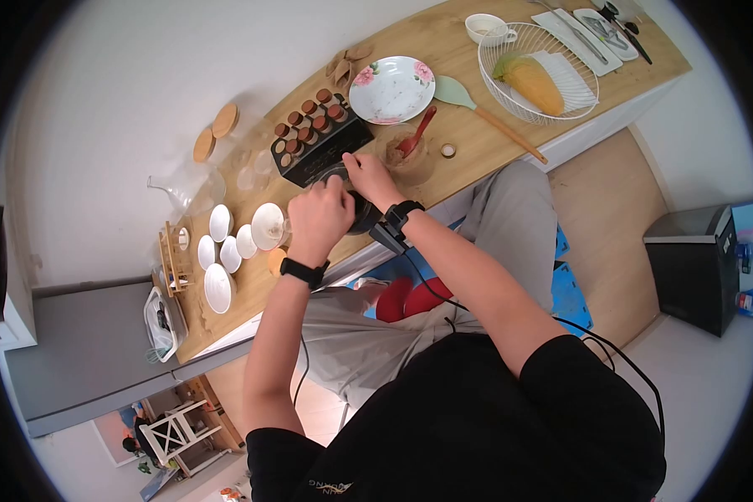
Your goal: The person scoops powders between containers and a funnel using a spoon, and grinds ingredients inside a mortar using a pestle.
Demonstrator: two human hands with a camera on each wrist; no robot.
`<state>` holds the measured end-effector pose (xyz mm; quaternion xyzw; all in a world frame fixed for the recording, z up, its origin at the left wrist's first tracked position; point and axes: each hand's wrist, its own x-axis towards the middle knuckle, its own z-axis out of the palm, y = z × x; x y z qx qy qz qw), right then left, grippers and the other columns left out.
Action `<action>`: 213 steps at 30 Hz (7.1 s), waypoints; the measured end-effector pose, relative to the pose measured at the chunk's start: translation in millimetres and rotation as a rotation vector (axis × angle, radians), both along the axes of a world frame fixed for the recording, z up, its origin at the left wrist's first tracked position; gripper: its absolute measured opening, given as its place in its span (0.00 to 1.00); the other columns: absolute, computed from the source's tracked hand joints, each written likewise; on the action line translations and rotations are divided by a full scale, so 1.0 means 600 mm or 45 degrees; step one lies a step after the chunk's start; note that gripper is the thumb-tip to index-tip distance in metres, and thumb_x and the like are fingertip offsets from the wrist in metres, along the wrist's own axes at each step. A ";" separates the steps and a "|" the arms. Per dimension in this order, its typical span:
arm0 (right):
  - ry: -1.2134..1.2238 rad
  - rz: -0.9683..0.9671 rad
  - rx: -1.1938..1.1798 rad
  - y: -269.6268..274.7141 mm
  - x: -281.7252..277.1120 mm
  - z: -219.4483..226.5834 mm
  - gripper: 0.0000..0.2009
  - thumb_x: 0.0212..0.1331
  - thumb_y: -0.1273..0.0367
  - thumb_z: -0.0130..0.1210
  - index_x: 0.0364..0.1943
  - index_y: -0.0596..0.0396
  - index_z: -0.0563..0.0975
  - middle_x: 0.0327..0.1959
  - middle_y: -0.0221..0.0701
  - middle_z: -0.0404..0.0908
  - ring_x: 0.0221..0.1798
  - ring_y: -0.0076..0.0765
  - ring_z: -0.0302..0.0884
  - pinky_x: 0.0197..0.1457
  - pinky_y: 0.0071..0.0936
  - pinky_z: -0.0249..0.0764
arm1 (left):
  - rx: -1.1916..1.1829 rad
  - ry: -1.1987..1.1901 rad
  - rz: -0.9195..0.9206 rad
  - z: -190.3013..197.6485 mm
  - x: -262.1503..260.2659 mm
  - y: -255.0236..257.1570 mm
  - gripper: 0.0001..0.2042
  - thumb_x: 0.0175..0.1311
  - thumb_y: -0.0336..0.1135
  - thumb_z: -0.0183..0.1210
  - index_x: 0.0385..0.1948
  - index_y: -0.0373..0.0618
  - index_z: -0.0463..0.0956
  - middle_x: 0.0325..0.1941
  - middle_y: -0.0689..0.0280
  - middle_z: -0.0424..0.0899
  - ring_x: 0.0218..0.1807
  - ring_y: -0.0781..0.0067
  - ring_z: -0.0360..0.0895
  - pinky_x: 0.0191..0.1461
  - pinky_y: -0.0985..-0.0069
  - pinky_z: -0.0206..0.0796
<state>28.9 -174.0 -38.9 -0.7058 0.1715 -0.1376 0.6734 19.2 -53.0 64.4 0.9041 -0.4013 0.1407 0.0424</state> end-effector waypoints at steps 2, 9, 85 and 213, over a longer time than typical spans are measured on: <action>0.022 0.015 -0.006 -0.001 0.002 -0.007 0.24 0.68 0.57 0.47 0.26 0.69 0.75 0.22 0.51 0.76 0.27 0.53 0.75 0.36 0.40 0.70 | 0.000 -0.028 -0.072 -0.002 0.005 -0.024 0.07 0.55 0.35 0.57 0.21 0.45 0.74 0.17 0.56 0.79 0.19 0.56 0.78 0.22 0.61 0.70; -0.059 -0.005 0.002 0.000 0.002 -0.008 0.23 0.68 0.57 0.47 0.28 0.68 0.76 0.23 0.53 0.76 0.31 0.59 0.77 0.38 0.42 0.70 | -0.116 0.030 0.111 -0.017 0.089 -0.028 0.10 0.57 0.38 0.55 0.21 0.44 0.78 0.18 0.52 0.80 0.22 0.49 0.79 0.27 0.57 0.73; 0.014 0.007 0.037 -0.002 -0.002 0.009 0.23 0.68 0.58 0.48 0.26 0.69 0.73 0.19 0.48 0.73 0.24 0.45 0.68 0.36 0.40 0.68 | -0.081 -0.042 0.147 0.002 0.043 0.016 0.09 0.57 0.36 0.56 0.21 0.44 0.72 0.18 0.57 0.79 0.19 0.52 0.78 0.22 0.60 0.69; -0.085 -0.016 0.009 0.000 0.003 -0.011 0.24 0.68 0.58 0.49 0.25 0.70 0.71 0.19 0.48 0.72 0.24 0.33 0.67 0.34 0.39 0.67 | -0.134 -0.025 0.083 -0.002 -0.017 0.023 0.07 0.57 0.34 0.56 0.22 0.44 0.71 0.15 0.56 0.77 0.17 0.54 0.77 0.21 0.60 0.69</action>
